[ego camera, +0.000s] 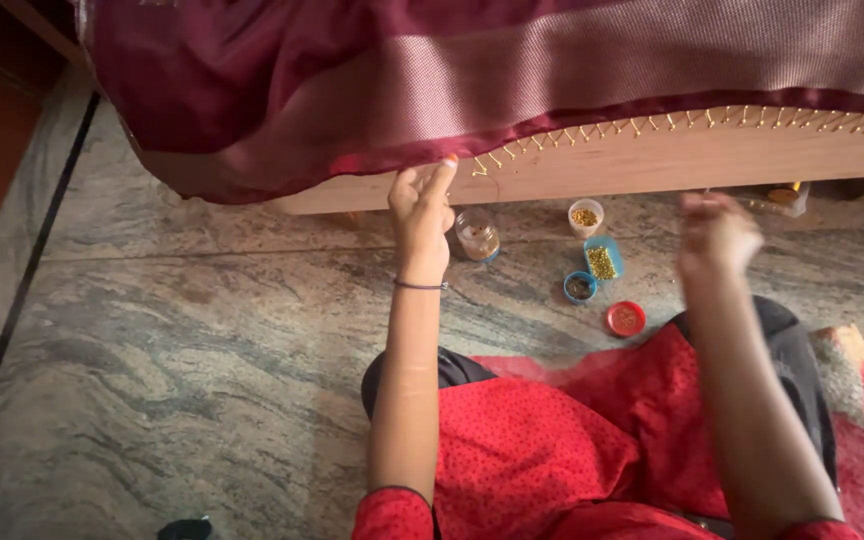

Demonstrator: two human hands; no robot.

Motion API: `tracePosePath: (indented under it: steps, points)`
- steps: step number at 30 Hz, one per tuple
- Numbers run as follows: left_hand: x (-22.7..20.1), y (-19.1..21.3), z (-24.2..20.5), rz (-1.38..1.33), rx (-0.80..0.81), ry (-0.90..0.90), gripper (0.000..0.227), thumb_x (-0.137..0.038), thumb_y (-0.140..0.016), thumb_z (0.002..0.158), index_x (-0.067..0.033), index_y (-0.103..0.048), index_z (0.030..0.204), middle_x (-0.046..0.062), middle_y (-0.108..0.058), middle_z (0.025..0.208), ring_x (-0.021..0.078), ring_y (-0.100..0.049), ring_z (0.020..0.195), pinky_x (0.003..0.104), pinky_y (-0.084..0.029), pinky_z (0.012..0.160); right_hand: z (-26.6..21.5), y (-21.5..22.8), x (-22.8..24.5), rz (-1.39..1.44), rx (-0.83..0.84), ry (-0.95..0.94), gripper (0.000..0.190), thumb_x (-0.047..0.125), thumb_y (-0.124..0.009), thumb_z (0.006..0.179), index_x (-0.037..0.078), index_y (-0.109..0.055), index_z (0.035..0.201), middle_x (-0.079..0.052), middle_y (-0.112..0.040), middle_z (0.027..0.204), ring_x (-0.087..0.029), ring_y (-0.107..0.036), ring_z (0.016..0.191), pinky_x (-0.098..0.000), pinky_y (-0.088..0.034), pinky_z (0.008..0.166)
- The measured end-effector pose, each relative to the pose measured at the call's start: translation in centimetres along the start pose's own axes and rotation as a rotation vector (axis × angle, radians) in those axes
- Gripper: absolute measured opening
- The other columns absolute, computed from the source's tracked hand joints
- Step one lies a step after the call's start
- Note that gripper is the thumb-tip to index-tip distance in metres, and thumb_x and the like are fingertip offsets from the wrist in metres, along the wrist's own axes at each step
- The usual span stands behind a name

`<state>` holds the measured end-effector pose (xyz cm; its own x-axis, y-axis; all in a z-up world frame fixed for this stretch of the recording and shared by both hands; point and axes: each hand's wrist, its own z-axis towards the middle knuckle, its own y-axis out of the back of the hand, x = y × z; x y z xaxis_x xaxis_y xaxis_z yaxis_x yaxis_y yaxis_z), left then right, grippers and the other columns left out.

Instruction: The recorder is hand-sewing decorative gold beads onto the gold-embroidered border of a maroon saree.

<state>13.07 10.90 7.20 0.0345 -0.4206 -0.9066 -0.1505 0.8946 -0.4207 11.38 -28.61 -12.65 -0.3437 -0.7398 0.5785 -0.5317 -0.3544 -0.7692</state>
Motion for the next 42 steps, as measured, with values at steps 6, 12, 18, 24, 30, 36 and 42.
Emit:
tracePosePath:
  steps: [6,12,18,24,30,36,42]
  points:
    - [0.0,0.0,-0.5,0.053,0.003,-0.013,0.035,-0.015,-0.077,0.093,-0.0139,-0.049,0.072,-0.011,-0.041,0.063,-0.0012,-0.029,0.047,0.022,-0.019,0.039,-8.6,-10.3,-10.2,-0.206,0.261,-0.311,0.019,-0.003,-0.063,0.094,-0.002,-0.062,0.113,-0.010,-0.067,0.100,-0.019,-0.064,0.083,-0.0320,-0.055,0.074]
    - [-2.8,0.9,-1.7,-0.009,0.112,0.096,0.032,-0.016,-0.072,0.095,-0.0133,-0.051,0.072,-0.010,-0.039,0.058,-0.0003,-0.027,0.043,0.022,-0.018,0.039,-16.8,-19.7,-12.3,-0.324,0.445,-0.472,0.015,-0.003,-0.066,0.092,0.003,-0.063,0.106,-0.006,-0.067,0.097,-0.015,-0.064,0.082,-0.0309,-0.054,0.076]
    - [-3.5,1.4,-1.8,-0.094,0.192,0.160,0.034,-0.018,-0.072,0.097,-0.0157,-0.047,0.074,-0.011,-0.036,0.058,-0.0007,-0.027,0.043,0.021,-0.019,0.039,-21.5,-23.6,-9.9,-0.353,0.532,-0.387,0.010,-0.003,-0.068,0.092,0.002,-0.071,0.100,-0.002,-0.068,0.087,-0.011,-0.061,0.071,-0.0264,-0.050,0.065]
    - [-3.4,1.4,-2.0,-0.109,0.205,0.151,0.034,-0.018,-0.071,0.097,-0.0169,-0.045,0.075,-0.011,-0.035,0.058,-0.0001,-0.028,0.043,0.021,-0.019,0.038,-22.1,-23.6,-10.1,-0.400,0.536,-0.288,0.009,0.001,-0.070,0.095,0.001,-0.075,0.103,-0.001,-0.070,0.085,-0.007,-0.059,0.069,-0.0231,-0.048,0.062]
    - [-3.7,1.4,-2.2,-0.097,0.209,0.153,0.031,-0.019,-0.070,0.097,-0.0160,-0.047,0.076,-0.011,-0.034,0.058,-0.0005,-0.028,0.042,0.021,-0.019,0.038,-22.8,-23.9,-9.7,-0.359,0.555,-0.282,0.009,0.001,-0.070,0.096,0.002,-0.074,0.104,-0.001,-0.071,0.087,-0.007,-0.059,0.070,-0.0228,-0.048,0.063]
    - [-4.0,0.9,-2.3,-0.087,0.196,0.160,0.026,-0.019,-0.069,0.097,-0.0154,-0.051,0.079,-0.011,-0.037,0.058,-0.0007,-0.029,0.043,0.020,-0.020,0.039,-23.3,-24.6,-9.0,-0.306,0.552,-0.347,0.010,0.000,-0.066,0.097,0.002,-0.072,0.104,-0.001,-0.070,0.086,-0.009,-0.060,0.068,-0.0240,-0.049,0.060]
    - [-2.4,1.9,-1.7,-0.144,0.181,0.162,0.025,-0.022,-0.068,0.099,-0.0141,-0.054,0.080,-0.011,-0.037,0.058,0.0003,-0.030,0.043,0.021,-0.021,0.039,-22.9,-24.3,-8.9,-0.212,0.545,-0.444,0.014,-0.001,-0.065,0.095,0.002,-0.070,0.107,-0.004,-0.071,0.091,-0.012,-0.063,0.072,-0.0248,-0.052,0.065]
